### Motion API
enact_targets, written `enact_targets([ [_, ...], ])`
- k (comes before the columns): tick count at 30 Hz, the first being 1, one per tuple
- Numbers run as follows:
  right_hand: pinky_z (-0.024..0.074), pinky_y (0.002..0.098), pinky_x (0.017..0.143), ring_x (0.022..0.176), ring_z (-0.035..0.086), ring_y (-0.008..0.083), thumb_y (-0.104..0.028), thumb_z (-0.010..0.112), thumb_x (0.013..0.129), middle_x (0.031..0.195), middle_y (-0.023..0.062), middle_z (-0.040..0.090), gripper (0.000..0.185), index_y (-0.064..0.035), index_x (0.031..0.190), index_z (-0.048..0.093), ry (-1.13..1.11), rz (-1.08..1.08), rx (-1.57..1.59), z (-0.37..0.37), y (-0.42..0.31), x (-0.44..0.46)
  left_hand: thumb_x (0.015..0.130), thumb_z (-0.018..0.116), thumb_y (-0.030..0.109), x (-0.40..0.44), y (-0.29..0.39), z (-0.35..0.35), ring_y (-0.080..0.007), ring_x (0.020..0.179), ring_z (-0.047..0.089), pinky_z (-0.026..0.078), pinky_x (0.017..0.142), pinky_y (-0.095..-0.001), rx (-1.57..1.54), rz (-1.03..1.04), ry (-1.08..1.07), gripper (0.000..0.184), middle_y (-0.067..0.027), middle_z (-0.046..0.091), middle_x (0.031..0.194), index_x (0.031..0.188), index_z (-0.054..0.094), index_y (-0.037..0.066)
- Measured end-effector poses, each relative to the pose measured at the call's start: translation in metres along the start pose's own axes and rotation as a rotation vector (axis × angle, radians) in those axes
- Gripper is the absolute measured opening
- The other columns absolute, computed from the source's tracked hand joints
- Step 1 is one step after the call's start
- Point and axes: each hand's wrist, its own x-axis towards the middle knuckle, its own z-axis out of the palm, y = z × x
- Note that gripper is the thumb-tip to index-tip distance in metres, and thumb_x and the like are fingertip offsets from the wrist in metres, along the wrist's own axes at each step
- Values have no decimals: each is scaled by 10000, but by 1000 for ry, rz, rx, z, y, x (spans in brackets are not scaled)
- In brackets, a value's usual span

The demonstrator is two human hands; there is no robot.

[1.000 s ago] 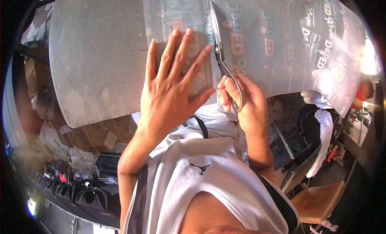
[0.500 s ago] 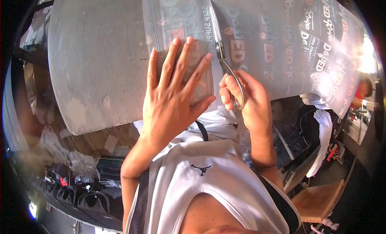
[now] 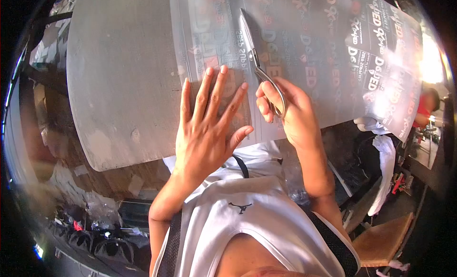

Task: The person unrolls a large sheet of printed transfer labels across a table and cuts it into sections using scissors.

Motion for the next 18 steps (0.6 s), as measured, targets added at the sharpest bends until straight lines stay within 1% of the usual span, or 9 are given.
enact_targets([
  [1,451,233,620,661,563,76,-347,654,1063,776,2,625,333,-20,1004,642,0,-9,3,0,-2,4,999,560,574,0,0,0,-340,1602,209,122,1292,-591,3,3,-6,713,-161,266,1716,1611,428,232],
  [2,451,232,621,659,563,75,-348,648,1066,774,-1,625,330,-25,997,644,-7,-22,-3,-1,-5,8,1030,529,527,0,1,-3,-345,1603,203,120,1291,-593,-8,1,-13,668,-166,260,1717,1617,418,226],
  [6,450,228,624,655,562,73,-353,626,1076,769,-7,625,330,-37,985,650,-39,-67,-8,-2,-12,23,1028,549,494,1,2,-2,-348,1604,201,118,1292,-594,19,0,-11,665,-163,257,1718,1621,412,223],
  [8,451,228,626,654,563,73,-358,620,1079,772,-7,628,333,-40,984,651,-48,-93,-2,-5,-12,32,1026,570,448,0,2,-3,-348,1605,199,117,1292,-594,15,0,-17,655,-162,256,1719,1619,416,217],
  [11,454,231,632,656,564,73,-361,612,1082,778,-7,634,336,-44,979,654,-57,-115,18,-4,-13,41,1017,593,418,0,2,-3,-347,1603,204,120,1290,-594,-4,-5,-9,657,-161,257,1719,1617,419,215],
  [12,455,234,636,658,564,74,-360,610,1083,781,-6,636,335,-46,976,655,-49,-109,35,-5,-14,44,1002,598,412,2,3,-1,-354,1600,214,121,1287,-594,-10,-14,-12,656,-159,252,1725,1613,435,237],
  [18,461,243,647,666,570,79,-367,612,1082,783,-5,640,342,-52,960,659,-34,-109,98,5,-22,49,1009,592,408,2,3,-2,-359,1599,216,122,1285,-600,-5,-10,-14,654,-163,248,1725,1617,425,236],
])
